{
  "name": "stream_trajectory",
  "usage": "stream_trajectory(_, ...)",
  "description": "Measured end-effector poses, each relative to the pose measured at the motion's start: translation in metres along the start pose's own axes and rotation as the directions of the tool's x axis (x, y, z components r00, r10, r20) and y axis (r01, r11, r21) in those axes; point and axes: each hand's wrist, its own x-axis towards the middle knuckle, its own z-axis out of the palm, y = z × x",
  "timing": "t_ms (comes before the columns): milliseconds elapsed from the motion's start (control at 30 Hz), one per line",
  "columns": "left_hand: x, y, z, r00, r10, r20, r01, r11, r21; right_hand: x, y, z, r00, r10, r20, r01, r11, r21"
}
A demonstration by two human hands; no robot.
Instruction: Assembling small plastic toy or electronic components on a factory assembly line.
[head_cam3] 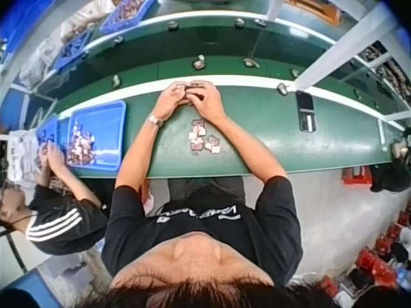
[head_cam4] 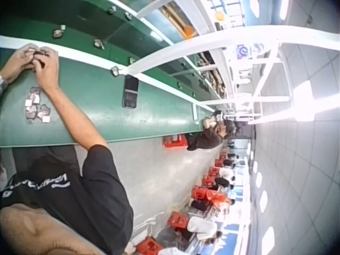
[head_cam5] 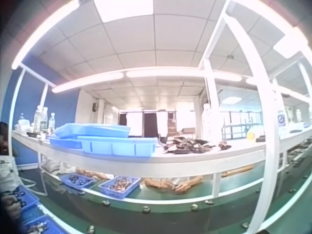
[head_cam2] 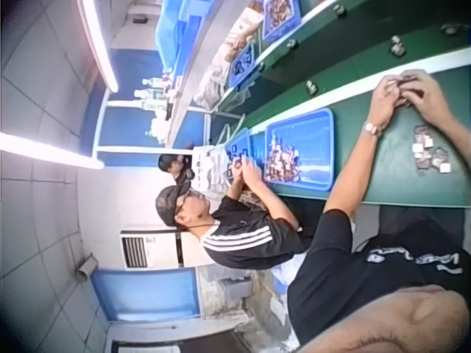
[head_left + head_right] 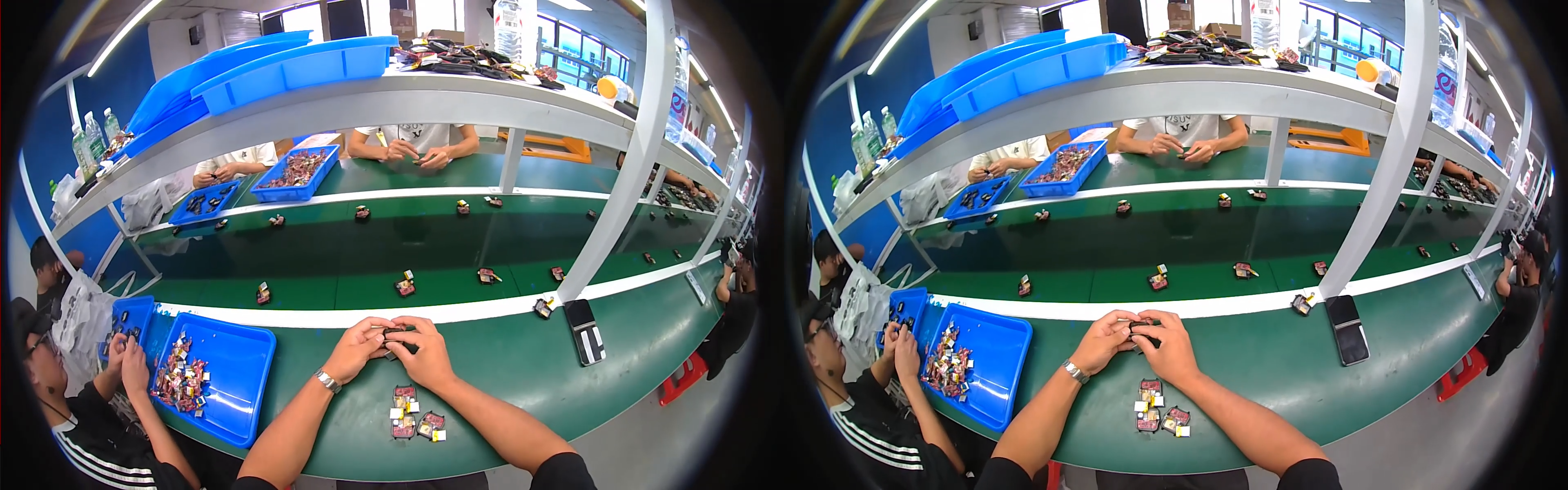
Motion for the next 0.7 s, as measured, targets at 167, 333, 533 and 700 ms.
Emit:
stream_trajectory(167,0.000,0.001,0.001,1.000,-0.007,-0.019,0.008,1.000,0.029,-0.004,0.001,0.003,0.990,0.142,-0.013,-0.140,0.984,0.107)
stream_trajectory(333,-0.001,-0.003,-0.002,0.999,0.008,-0.052,-0.007,0.999,0.035,-0.004,0.001,0.009,0.980,0.199,0.004,-0.197,0.970,0.141)
stream_trajectory(533,0.002,-0.013,-0.006,0.999,0.037,0.028,-0.036,0.999,-0.028,-0.006,0.003,0.001,0.984,0.162,0.071,-0.169,0.979,0.110)
stream_trajectory(700,0.003,-0.007,0.003,0.999,0.023,0.022,-0.022,0.999,-0.036,0.000,-0.003,-0.005,0.996,0.080,0.044,-0.084,0.992,0.096)
